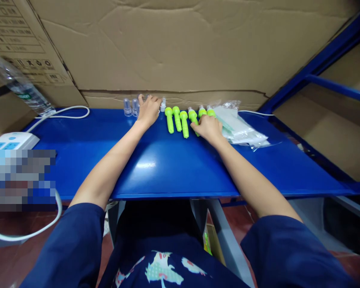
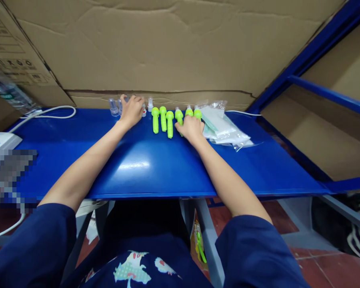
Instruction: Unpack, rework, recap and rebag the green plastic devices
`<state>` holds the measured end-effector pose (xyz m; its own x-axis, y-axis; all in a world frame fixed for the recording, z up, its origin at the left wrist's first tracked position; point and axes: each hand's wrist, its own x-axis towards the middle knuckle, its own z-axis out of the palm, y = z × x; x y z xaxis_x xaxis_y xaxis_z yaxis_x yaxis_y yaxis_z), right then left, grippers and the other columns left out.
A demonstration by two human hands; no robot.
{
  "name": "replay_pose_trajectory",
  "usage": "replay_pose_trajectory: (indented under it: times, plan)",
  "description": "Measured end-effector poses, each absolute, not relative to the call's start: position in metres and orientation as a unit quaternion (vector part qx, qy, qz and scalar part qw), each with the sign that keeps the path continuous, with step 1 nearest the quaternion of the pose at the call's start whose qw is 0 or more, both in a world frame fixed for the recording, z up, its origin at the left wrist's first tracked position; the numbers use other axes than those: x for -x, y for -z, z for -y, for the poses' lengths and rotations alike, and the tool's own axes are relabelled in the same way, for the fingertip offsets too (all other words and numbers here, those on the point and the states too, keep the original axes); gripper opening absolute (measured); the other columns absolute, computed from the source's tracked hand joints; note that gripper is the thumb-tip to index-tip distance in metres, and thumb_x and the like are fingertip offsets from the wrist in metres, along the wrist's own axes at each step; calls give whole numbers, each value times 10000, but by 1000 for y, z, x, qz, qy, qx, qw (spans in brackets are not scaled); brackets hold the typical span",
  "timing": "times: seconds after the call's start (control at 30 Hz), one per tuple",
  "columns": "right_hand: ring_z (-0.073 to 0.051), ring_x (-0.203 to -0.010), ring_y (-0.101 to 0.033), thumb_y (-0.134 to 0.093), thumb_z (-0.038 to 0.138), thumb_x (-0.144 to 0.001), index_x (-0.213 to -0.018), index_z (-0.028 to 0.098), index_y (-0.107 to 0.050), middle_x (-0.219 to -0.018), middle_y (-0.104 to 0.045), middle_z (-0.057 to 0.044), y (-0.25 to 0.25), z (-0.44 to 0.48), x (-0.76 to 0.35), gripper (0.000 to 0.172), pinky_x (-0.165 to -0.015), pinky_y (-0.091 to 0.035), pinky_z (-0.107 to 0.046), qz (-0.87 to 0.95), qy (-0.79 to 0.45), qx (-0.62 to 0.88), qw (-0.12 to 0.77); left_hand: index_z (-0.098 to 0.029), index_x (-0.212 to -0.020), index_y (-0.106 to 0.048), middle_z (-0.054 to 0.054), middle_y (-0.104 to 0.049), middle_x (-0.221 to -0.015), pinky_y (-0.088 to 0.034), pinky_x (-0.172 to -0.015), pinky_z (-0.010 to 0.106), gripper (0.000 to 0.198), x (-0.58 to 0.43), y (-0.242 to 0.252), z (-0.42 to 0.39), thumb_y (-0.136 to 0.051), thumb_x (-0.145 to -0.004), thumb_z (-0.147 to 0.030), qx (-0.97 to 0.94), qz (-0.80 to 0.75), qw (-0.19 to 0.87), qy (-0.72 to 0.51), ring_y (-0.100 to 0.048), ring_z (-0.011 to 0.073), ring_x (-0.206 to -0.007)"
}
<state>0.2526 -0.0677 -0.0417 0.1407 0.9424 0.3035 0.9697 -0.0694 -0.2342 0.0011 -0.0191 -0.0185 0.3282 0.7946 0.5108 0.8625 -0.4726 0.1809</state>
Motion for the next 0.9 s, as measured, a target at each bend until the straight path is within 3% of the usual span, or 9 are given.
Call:
replay_pose_trajectory:
  times: [0.17, 0.27, 0.43, 0.53, 0.7, 0.9]
  plan:
    - [-438, -1035, -703, -548, 520, -985, -1142, 90, -718, -1067, -725, -256, 37, 76, -243, 489, -858, -551, -564, 676, 90, 706, 192, -213, -1261, -702, 158, -677, -1350, -316, -1186, 616, 430, 4, 21, 8, -408, -971, -94, 827, 498, 60, 254, -585, 343, -1332]
    - [-433, -1047, -710, -482, 511, -1026, -1068, 86, -746, -1143, -714, -271, 34, 82, -231, 502, -867, -551, -552, 704, 90, 687, 156, -179, -1179, -717, 171, -655, -1345, -379, -1136, 551, 358, 5, 23, 3, -417, -992, -118, 836, 491, 52, 239, -591, 339, -1305]
    - [-421, -975, -723, -526, 552, -1009, -941, 94, -780, -927, -723, -250, 42, 81, -225, 529, -823, -553, -537, 713, 55, 688, 124, -157, -1080, -715, 187, -670, -1312, -386, -1116, 533, 277, 7, 17, 7, -445, -1045, -205, 833, 493, 59, 243, -610, 353, -1266]
    - [-410, -973, -723, -520, 582, -1006, -977, 106, -783, -896, -723, -236, 42, 82, -230, 544, -817, -549, -522, 711, 52, 687, 140, -166, -1114, -712, 176, -711, -1261, -397, -1128, 531, 279, 9, 10, 7, -462, -1071, -284, 815, 488, 39, 312, -647, 336, -1228]
    - [-408, -1011, -715, -498, 519, -1018, -1059, 112, -769, -1010, -756, -236, 20, 92, -229, 491, -834, -533, -504, 701, 72, 690, 165, -195, -1117, -697, 104, -772, -1016, -528, -1004, 385, 361, 9, 10, -15, -426, -1108, -433, 736, 458, -104, 488, -740, 232, -1018]
    - [-361, -1062, -697, -558, 374, -970, -1176, 134, -728, -1174, -759, -178, 9, 101, -215, 359, -870, -525, -453, 735, 72, 643, 202, -155, -1105, -717, 109, -783, -952, -573, -959, 359, 408, 7, 18, -30, -414, -1111, -428, 706, 484, -162, 492, -762, 216, -959]
